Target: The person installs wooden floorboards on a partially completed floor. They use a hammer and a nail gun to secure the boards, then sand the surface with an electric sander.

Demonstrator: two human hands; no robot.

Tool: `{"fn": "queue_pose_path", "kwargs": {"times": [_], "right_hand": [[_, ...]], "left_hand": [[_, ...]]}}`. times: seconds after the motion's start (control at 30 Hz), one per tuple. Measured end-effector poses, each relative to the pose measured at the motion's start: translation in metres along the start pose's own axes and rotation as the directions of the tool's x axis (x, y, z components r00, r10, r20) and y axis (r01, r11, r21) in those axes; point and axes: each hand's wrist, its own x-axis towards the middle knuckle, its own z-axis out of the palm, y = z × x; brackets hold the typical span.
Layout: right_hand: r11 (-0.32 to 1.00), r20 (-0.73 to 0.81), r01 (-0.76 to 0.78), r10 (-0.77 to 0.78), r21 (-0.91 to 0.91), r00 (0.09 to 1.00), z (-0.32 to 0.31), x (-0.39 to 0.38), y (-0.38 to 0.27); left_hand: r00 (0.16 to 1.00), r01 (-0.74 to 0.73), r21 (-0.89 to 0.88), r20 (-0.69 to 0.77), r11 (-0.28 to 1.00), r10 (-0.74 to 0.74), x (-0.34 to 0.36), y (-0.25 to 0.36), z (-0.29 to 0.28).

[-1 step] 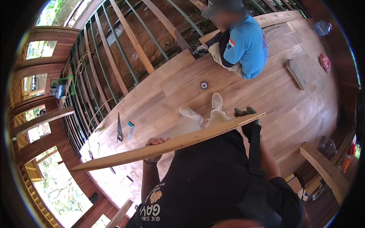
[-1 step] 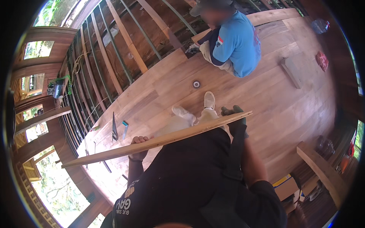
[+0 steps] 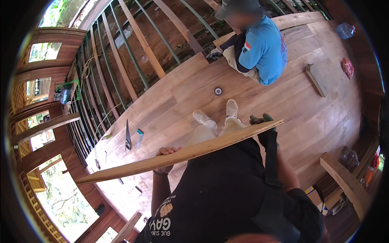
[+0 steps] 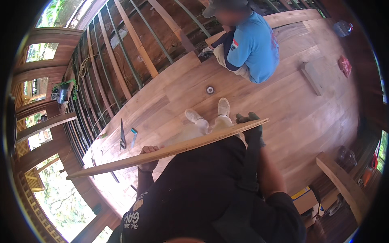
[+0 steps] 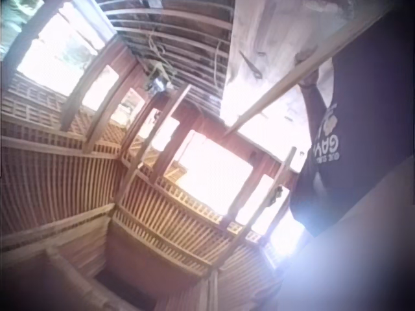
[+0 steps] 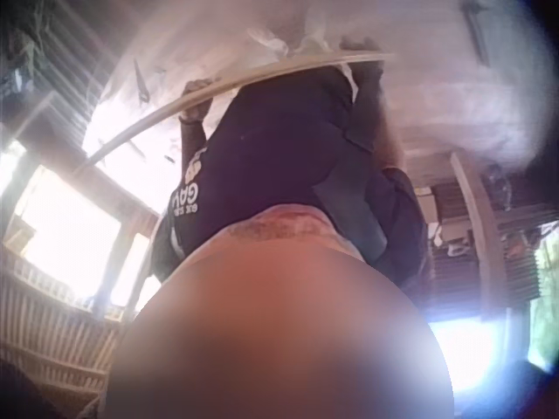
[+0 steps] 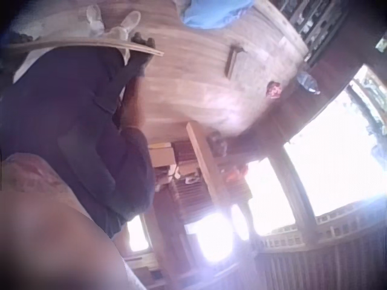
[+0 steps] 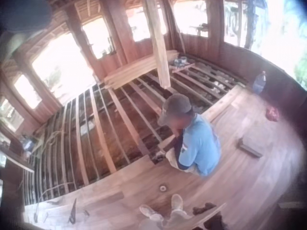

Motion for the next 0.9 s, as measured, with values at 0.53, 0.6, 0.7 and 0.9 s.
{"fn": "queue_pose_path", "kwargs": {"times": [0.53, 0.6, 0.7, 0.9], "right_hand": [[0.966, 0.129, -0.060, 0.095, -0.253, 0.987, 0.020, 0.065, -0.059], [0.954, 0.120, -0.061, 0.100, -0.293, 0.988, 0.027, 0.064, -0.062], [0.948, 0.025, -0.099, 0.111, -0.302, 0.993, 0.033, 0.066, -0.064], [0.973, -0.008, -0.180, 0.181, -0.146, 0.984, 0.031, 0.073, -0.063]], "left_hand": [[0.983, -0.052, 0.000, -0.174, 0.999, 0.051, 0.031, -0.029, 0.028], [0.975, -0.039, 0.032, -0.218, 0.999, 0.045, 0.033, -0.028, 0.029], [0.973, -0.046, -0.006, -0.227, 0.999, 0.044, 0.034, -0.026, 0.032], [0.971, -0.072, 0.077, -0.221, 0.994, 0.087, 0.026, -0.029, 0.029]]}}
